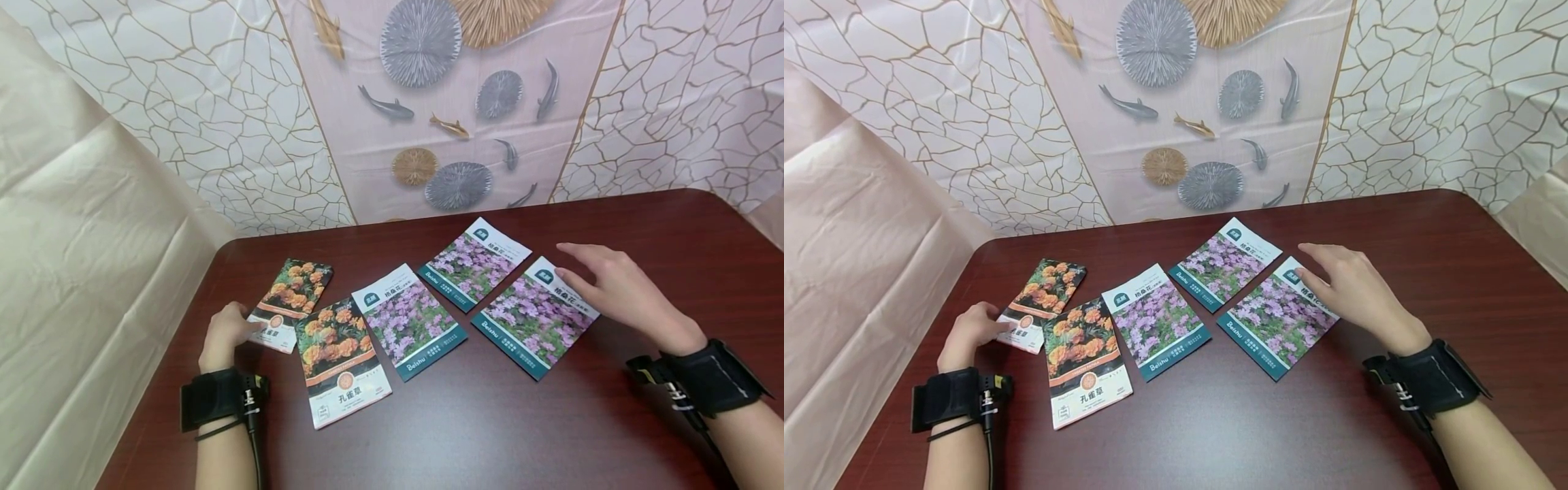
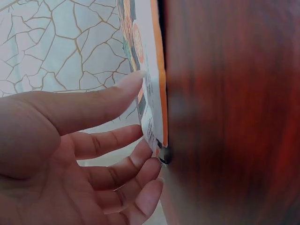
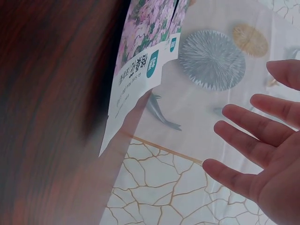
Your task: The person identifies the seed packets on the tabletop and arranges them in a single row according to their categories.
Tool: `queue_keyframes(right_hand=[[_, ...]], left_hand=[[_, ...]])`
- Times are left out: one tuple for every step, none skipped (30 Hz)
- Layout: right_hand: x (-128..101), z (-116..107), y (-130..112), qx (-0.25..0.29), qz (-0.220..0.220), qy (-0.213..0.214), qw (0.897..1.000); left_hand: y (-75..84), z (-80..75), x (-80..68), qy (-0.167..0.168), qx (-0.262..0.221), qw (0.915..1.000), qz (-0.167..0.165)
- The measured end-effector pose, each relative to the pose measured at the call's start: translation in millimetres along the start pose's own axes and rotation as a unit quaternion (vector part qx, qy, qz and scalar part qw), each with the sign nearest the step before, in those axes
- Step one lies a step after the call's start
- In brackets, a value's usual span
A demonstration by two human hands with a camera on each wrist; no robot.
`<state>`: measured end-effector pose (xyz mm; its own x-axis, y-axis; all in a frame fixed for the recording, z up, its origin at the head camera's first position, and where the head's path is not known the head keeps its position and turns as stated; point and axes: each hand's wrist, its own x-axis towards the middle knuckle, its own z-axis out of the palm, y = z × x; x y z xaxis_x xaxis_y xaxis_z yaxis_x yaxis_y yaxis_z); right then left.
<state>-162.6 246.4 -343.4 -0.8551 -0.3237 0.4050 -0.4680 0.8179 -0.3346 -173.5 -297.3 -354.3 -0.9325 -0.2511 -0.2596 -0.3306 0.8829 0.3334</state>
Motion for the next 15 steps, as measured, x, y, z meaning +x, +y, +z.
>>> queue_keyframes(right_hand=[[-0.2,0.3,0.2,-0.001,-0.002,0.0,1.0],[-0.4,0.5,0.3,-0.001,-0.003,0.0,1.0],[-0.5,0.7,0.5,-0.003,-0.004,0.0,1.0],[-0.7,0.8,0.6,-0.003,-0.005,-0.001,1.0],[-1.0,0.9,0.7,-0.004,-0.004,-0.002,1.0],[-1.2,0.8,0.8,-0.005,-0.004,-0.002,1.0],[-1.3,0.8,1.0,-0.006,-0.005,-0.004,1.0],[-1.3,0.7,1.3,-0.007,-0.006,-0.004,1.0],[-1.4,0.6,1.6,-0.007,-0.006,-0.005,1.0],[-1.5,0.6,1.8,-0.007,-0.006,-0.005,1.0],[-1.5,0.4,2.0,-0.008,-0.008,-0.005,1.0],[-1.3,0.3,2.3,-0.009,-0.01,-0.005,1.0],[-1.2,0.2,2.5,-0.01,-0.01,-0.004,1.0],[-1.1,0.1,2.5,-0.01,-0.01,-0.004,1.0],[-1.0,0.0,2.5,-0.01,-0.009,-0.004,1.0]], left_hand=[[-0.6,0.3,0.2,-0.001,-0.002,1.0,-0.003],[-0.9,0.5,0.2,0.0,-0.005,1.0,-0.006],[-1.4,0.8,0.0,0.001,-0.011,0.9999,-0.012],[-2.0,1.0,-0.1,0.003,-0.015,0.9998,-0.015],[-2.6,1.1,-0.3,0.006,-0.018,0.9997,-0.015],[-3.1,1.1,-0.5,0.01,-0.022,0.9996,-0.017],[-3.6,1.2,-0.8,0.013,-0.027,0.9994,-0.018],[-4.1,0.8,-0.9,0.016,-0.031,0.9992,-0.018],[-4.7,0.3,-1.0,0.017,-0.035,0.9991,-0.017],[-5.5,-0.2,-1.1,0.016,-0.04,0.999,-0.015],[-6.3,-1.0,-1.4,0.016,-0.046,0.9987,-0.014],[-6.9,-2.1,-2.1,0.016,-0.051,0.9985,-0.012],[-7.8,-3.3,-2.6,0.014,-0.059,0.9981,-0.014],[-8.6,-4.7,-3.4,0.013,-0.065,0.9977,-0.014],[-9.4,-6.5,-4.3,0.014,-0.073,0.9972,-0.014]])
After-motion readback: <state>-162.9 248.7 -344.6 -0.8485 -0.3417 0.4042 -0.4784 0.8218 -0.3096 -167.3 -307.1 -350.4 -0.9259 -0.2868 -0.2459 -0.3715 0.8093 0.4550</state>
